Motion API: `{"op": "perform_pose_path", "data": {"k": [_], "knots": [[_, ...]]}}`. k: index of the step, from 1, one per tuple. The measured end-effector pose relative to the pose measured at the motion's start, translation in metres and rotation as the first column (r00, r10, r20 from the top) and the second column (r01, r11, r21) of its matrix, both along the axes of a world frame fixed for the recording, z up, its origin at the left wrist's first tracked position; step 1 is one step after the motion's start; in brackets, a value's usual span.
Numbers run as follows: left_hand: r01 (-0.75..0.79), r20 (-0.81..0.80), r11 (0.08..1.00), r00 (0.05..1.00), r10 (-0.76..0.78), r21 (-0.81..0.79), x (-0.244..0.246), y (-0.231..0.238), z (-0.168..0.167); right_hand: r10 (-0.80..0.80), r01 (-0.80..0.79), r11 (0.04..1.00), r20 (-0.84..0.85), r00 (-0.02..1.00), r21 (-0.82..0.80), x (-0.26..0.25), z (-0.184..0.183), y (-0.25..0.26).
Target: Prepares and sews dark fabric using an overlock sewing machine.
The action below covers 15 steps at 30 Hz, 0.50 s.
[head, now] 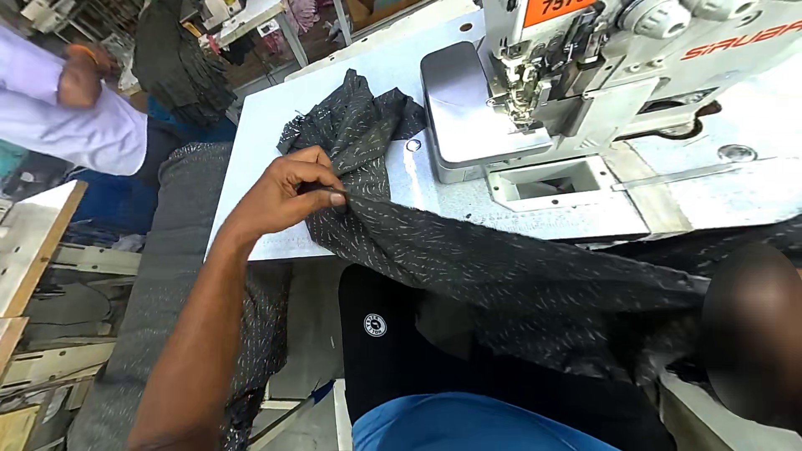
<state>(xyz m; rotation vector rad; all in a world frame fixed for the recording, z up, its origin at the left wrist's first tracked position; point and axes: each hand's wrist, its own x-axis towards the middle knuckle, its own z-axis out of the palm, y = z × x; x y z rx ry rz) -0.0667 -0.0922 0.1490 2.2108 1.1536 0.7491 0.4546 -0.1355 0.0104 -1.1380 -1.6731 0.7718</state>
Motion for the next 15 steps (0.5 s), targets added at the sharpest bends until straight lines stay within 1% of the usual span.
{"op": "perform_pose_path", "data": {"k": [2,4,5,6,7,8,9,10,11,12,13,14,15], "knots": [[0.016,-0.020,0.994,1.000,-0.018,-0.104,-0.008,0.004,0.012,0.106,-0.111,0.993,-0.091,0.990,-0.049,-0.003,-0.003,0.003],[-0.033,-0.050,0.990,0.998,0.027,-0.140,-0.016,0.010,0.025,0.168,-0.182,0.978,-0.132,0.977,-0.098,-0.011,0.002,-0.002],[-0.096,-0.112,0.992,0.990,0.087,-0.083,-0.019,0.018,0.029,0.222,-0.240,0.962,-0.144,0.964,-0.128,-0.018,0.011,-0.003],[-0.161,-0.233,0.986,0.958,0.167,0.042,-0.020,0.029,0.030,0.264,-0.284,0.949,-0.147,0.953,-0.138,-0.029,0.019,-0.002],[-0.186,-0.370,0.964,0.896,0.245,0.189,-0.016,0.040,0.029,0.303,-0.321,0.938,-0.140,0.943,-0.133,-0.041,0.026,0.000],[-0.164,-0.470,0.943,0.833,0.290,0.291,-0.002,0.045,0.028,0.343,-0.358,0.926,-0.131,0.930,-0.119,-0.053,0.032,0.003],[-0.123,-0.515,0.932,0.805,0.294,0.340,0.021,0.044,0.027,0.379,-0.392,0.914,-0.129,0.916,-0.102,-0.062,0.037,0.008],[-0.049,-0.520,0.926,0.816,0.252,0.373,0.051,0.039,0.023,0.409,-0.422,0.903,-0.139,0.902,-0.084,-0.069,0.040,0.012],[0.043,-0.495,0.931,0.856,0.153,0.362,0.081,0.032,0.016,0.435,-0.449,0.891,-0.154,0.887,-0.072,-0.073,0.042,0.016],[0.142,-0.456,0.942,0.890,0.013,0.305,0.108,0.023,0.005,0.453,-0.469,0.881,-0.166,0.876,-0.067,-0.075,0.044,0.018],[0.234,-0.421,0.947,0.899,-0.123,0.222,0.128,0.017,-0.009,0.465,-0.481,0.874,-0.172,0.869,-0.067,-0.075,0.046,0.020],[0.299,-0.412,0.943,0.885,-0.217,0.145,0.141,0.015,-0.023,0.465,-0.482,0.874,-0.173,0.868,-0.069,-0.075,0.048,0.021],[0.332,-0.431,0.939,0.863,-0.266,0.085,0.146,0.017,-0.037,0.462,-0.478,0.875,-0.171,0.870,-0.072,-0.073,0.050,0.020]]}}
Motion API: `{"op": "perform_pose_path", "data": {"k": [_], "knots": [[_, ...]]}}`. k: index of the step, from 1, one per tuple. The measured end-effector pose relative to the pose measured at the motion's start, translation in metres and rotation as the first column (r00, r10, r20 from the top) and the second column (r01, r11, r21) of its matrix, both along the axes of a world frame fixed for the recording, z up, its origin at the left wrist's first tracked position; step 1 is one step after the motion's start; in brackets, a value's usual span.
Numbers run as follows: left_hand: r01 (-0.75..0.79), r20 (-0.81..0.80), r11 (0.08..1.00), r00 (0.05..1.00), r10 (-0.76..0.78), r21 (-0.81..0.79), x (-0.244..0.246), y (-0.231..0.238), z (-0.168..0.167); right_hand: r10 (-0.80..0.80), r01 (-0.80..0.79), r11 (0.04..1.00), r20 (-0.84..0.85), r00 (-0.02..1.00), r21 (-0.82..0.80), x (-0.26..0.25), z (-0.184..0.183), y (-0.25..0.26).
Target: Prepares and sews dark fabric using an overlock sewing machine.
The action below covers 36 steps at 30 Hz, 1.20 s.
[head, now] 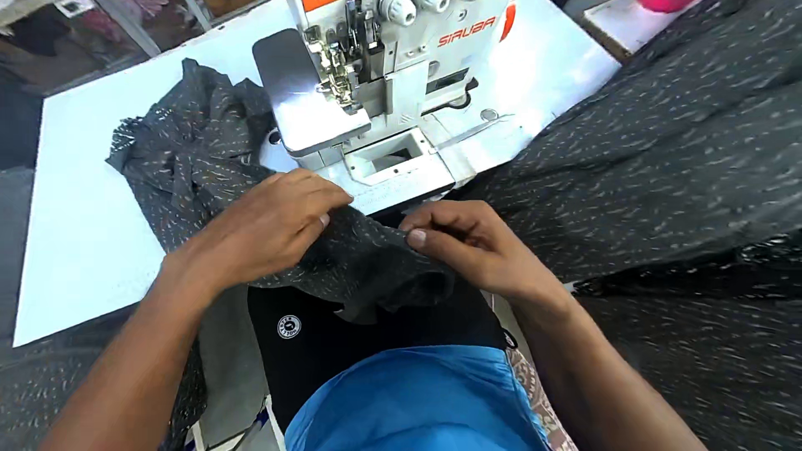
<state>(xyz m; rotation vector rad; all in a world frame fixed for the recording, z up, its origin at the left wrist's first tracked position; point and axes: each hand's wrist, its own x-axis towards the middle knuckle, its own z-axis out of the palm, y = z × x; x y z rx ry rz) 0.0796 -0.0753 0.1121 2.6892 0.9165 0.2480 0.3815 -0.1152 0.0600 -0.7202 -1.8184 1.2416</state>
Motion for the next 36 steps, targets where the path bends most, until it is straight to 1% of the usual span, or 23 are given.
{"op": "perform_pose_path", "data": {"k": [1,3,4,6,8,10,13,16,19,21,23,24,26,29,32,34,36], "knots": [[0.004,-0.035,0.999,0.999,-0.005,-0.032,-0.001,0.003,-0.012,-0.007,0.007,1.000,0.000,1.000,-0.001,0.002,0.002,-0.001],[-0.014,-0.027,0.998,1.000,0.012,-0.054,-0.012,0.011,-0.026,-0.014,0.014,1.000,-0.010,1.000,-0.004,0.006,0.003,-0.001],[-0.025,0.018,0.998,0.999,0.027,-0.057,-0.019,0.013,-0.027,-0.024,0.024,1.000,-0.018,1.000,-0.008,0.008,0.002,0.000],[-0.060,0.138,0.994,0.988,0.072,-0.089,-0.031,0.016,-0.016,-0.053,0.053,0.998,-0.032,0.998,-0.024,0.011,-0.002,0.001],[-0.092,0.194,0.991,0.975,0.109,-0.095,-0.045,0.018,-0.004,-0.087,0.085,0.996,-0.046,0.995,-0.041,0.012,-0.007,0.002],[-0.121,0.175,0.990,0.976,0.132,-0.075,-0.062,0.020,0.003,-0.104,0.100,0.993,-0.065,0.992,-0.055,0.012,-0.010,0.003],[-0.152,0.116,0.984,0.980,0.162,-0.089,-0.078,0.018,0.003,-0.117,0.113,0.992,-0.079,0.990,-0.057,0.011,-0.013,0.004],[-0.120,0.051,0.991,0.991,0.123,-0.066,-0.075,0.016,-0.006,-0.135,0.129,0.989,-0.088,0.987,-0.069,0.009,-0.012,0.005],[-0.093,0.081,0.995,0.992,0.096,-0.044,-0.071,0.016,-0.008,-0.159,0.152,0.986,-0.115,0.981,-0.069,0.008,-0.008,0.005],[-0.099,0.182,0.994,0.978,0.105,-0.045,-0.071,0.015,0.002,-0.204,0.201,0.979,-0.098,0.974,-0.035,0.009,-0.007,0.006],[-0.135,0.249,0.991,0.960,0.128,0.008,-0.072,0.012,0.015,-0.260,0.262,0.965,-0.064,0.964,0.030,0.009,-0.006,0.009],[-0.162,0.244,0.985,0.959,0.144,0.052,-0.073,0.010,0.023,-0.296,0.299,0.952,-0.059,0.954,0.061,0.006,-0.006,0.010],[-0.188,0.178,0.973,0.970,0.163,0.131,-0.080,0.013,0.039,-0.355,0.362,0.930,-0.094,0.930,0.070,-0.008,-0.009,0.009],[-0.195,0.100,0.961,0.979,0.178,0.194,-0.094,0.026,0.065,-0.388,0.392,0.920,-0.166,0.907,-0.008,-0.037,-0.017,0.006],[-0.191,0.099,0.966,0.979,0.176,0.176,-0.095,0.044,0.095,-0.393,0.385,0.920,-0.192,0.900,-0.076,-0.055,-0.016,0.012],[-0.159,0.059,0.973,0.987,0.151,0.167,-0.087,0.064,0.117,-0.360,0.342,0.931,-0.171,0.917,-0.129,-0.063,-0.012,0.024],[-0.102,0.009,0.975,0.995,0.102,0.197,-0.075,0.085,0.129,-0.306,0.283,0.940,-0.102,0.947,-0.192,-0.069,-0.011,0.032]]}}
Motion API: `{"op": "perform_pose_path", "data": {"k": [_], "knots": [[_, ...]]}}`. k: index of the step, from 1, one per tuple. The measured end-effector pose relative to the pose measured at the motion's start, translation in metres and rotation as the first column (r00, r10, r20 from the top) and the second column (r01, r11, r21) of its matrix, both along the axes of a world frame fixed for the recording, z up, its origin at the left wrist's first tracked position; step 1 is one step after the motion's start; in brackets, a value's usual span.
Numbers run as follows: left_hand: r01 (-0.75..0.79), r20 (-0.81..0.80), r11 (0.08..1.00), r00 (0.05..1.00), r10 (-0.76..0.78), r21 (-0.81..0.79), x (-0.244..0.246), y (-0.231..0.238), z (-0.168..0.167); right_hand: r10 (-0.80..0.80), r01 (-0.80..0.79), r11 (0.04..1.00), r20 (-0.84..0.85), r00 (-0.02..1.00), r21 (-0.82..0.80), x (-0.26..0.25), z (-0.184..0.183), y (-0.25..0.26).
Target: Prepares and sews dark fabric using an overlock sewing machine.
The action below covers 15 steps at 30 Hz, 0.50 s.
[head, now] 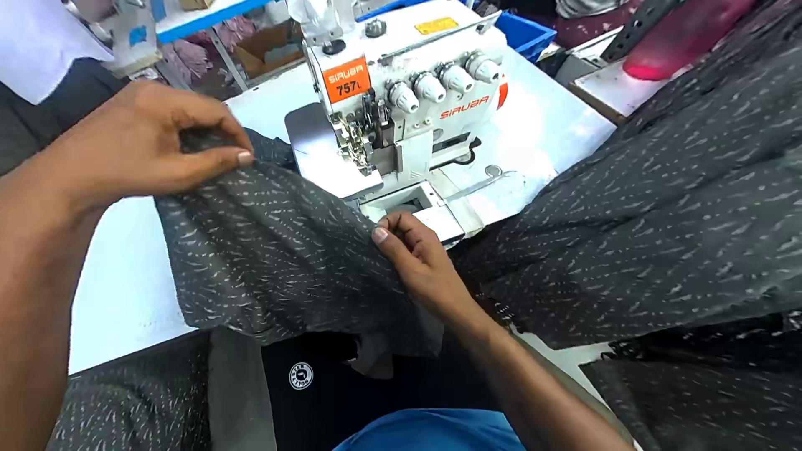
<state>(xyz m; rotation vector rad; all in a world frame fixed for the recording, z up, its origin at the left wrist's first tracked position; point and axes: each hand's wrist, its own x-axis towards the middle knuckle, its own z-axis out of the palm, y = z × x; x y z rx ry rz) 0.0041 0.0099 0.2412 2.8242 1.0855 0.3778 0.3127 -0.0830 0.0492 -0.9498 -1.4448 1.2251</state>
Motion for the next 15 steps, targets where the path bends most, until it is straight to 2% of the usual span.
{"op": "perform_pose_path", "data": {"k": [2,5,8,10,13,14,15], "knots": [[0.058,-0.036,0.998,0.998,-0.058,0.004,0.018,0.015,0.003,0.049,-0.046,0.998,0.056,0.997,-0.051,-0.004,0.003,0.006],[0.085,-0.082,0.995,0.993,-0.088,-0.043,0.041,0.023,-0.002,0.026,-0.035,0.998,0.191,0.981,0.045,-0.011,0.001,0.023],[0.045,-0.111,0.993,0.992,-0.057,-0.105,0.042,0.029,-0.005,0.051,-0.065,0.993,0.134,0.990,0.096,0.000,-0.001,0.033],[0.018,-0.111,0.986,0.993,-0.037,-0.169,0.034,0.035,-0.009,0.174,-0.173,0.985,-0.005,0.985,0.025,0.020,-0.003,0.028],[-0.022,-0.041,0.927,0.999,0.007,-0.374,0.025,0.046,-0.024,0.303,-0.331,0.924,-0.162,0.939,-0.190,0.044,-0.018,0.026],[-0.028,-0.021,0.900,1.000,0.021,-0.436,0.024,0.050,-0.029,0.312,-0.334,0.917,-0.130,0.941,-0.217,0.049,-0.020,0.026],[-0.023,0.001,0.877,1.000,0.027,-0.479,0.024,0.054,-0.034,0.297,-0.295,0.933,-0.025,0.955,-0.203,0.053,-0.019,0.026]]}}
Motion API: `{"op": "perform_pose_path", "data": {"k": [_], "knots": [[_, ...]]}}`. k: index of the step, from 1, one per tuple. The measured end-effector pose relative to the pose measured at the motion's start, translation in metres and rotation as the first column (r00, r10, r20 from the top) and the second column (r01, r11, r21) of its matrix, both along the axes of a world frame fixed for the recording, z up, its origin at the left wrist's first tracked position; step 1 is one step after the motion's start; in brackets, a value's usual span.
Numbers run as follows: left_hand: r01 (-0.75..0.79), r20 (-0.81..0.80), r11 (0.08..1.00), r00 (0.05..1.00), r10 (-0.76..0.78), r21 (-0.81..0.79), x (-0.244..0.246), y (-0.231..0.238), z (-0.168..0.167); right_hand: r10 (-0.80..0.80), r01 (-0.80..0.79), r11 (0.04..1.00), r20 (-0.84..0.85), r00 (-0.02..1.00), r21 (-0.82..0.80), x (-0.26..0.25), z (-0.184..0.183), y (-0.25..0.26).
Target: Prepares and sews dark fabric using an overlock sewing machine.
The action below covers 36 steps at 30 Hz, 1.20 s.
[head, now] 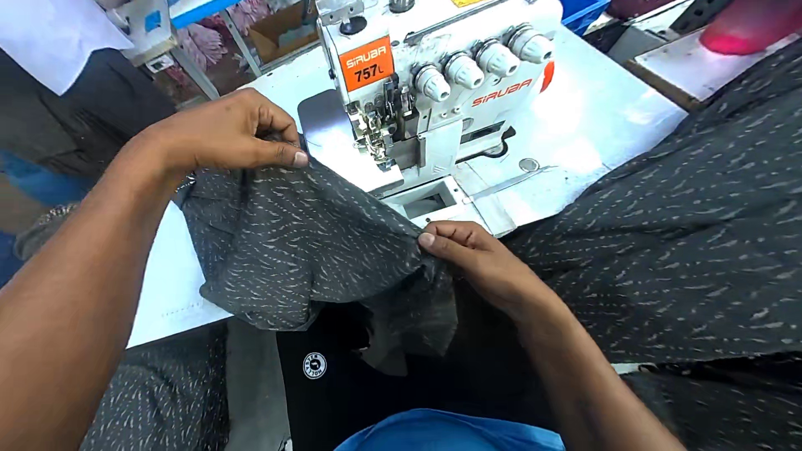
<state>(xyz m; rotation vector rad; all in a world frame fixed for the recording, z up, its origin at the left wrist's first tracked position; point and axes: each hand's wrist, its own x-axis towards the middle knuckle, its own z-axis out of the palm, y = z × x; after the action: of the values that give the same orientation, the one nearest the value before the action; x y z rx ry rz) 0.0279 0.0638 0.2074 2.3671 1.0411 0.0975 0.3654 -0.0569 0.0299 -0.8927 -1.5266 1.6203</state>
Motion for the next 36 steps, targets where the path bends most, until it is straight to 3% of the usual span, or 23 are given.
{"op": "perform_pose_path", "data": {"k": [1,3,5,9,11,14,16,19,23,28,36], "knots": [[0.006,0.024,0.999,1.000,-0.005,-0.043,0.001,0.002,-0.004,-0.068,0.048,0.991,0.155,0.986,0.125,0.000,0.003,-0.001],[0.057,0.048,0.994,0.997,-0.052,-0.094,0.010,0.001,-0.009,-0.356,0.137,0.872,0.418,0.836,0.470,-0.009,0.009,-0.003],[0.124,0.055,0.986,0.991,-0.118,-0.116,0.023,-0.003,-0.013,-0.514,0.172,0.741,0.384,0.767,0.649,-0.027,0.021,0.003],[0.243,0.041,0.965,0.970,-0.240,-0.099,0.051,-0.014,-0.006,-0.447,0.184,0.649,0.174,0.877,0.738,-0.067,0.044,0.029],[0.255,0.020,0.961,0.967,-0.255,-0.108,0.051,-0.014,0.000,-0.372,0.193,0.694,0.115,0.921,0.694,-0.071,0.046,0.032],[0.169,-0.021,0.981,0.985,-0.172,-0.098,0.029,0.000,0.004,-0.272,0.213,0.861,0.065,0.960,0.461,-0.058,0.037,0.029],[0.065,-0.002,0.990,0.998,-0.066,-0.125,0.020,0.009,-0.006,-0.255,0.220,0.921,0.072,0.964,0.322,-0.051,0.026,0.030],[-0.012,-0.025,0.991,1.000,0.009,-0.132,0.023,0.022,-0.028,-0.257,0.234,0.943,0.070,0.964,0.235,-0.041,0.016,0.032],[0.019,0.002,0.994,1.000,-0.019,-0.106,0.021,0.028,-0.043,-0.208,0.206,0.968,-0.001,0.978,0.146,-0.028,0.010,0.031],[0.059,0.037,0.995,0.998,-0.056,-0.079,0.018,0.024,-0.038,-0.177,0.181,0.981,-0.064,0.982,0.075,-0.029,0.005,0.027],[-0.006,0.037,0.970,0.999,0.016,-0.242,0.023,0.010,-0.028,-0.188,0.183,0.982,-0.132,0.973,-0.050,-0.030,0.006,0.021]]}}
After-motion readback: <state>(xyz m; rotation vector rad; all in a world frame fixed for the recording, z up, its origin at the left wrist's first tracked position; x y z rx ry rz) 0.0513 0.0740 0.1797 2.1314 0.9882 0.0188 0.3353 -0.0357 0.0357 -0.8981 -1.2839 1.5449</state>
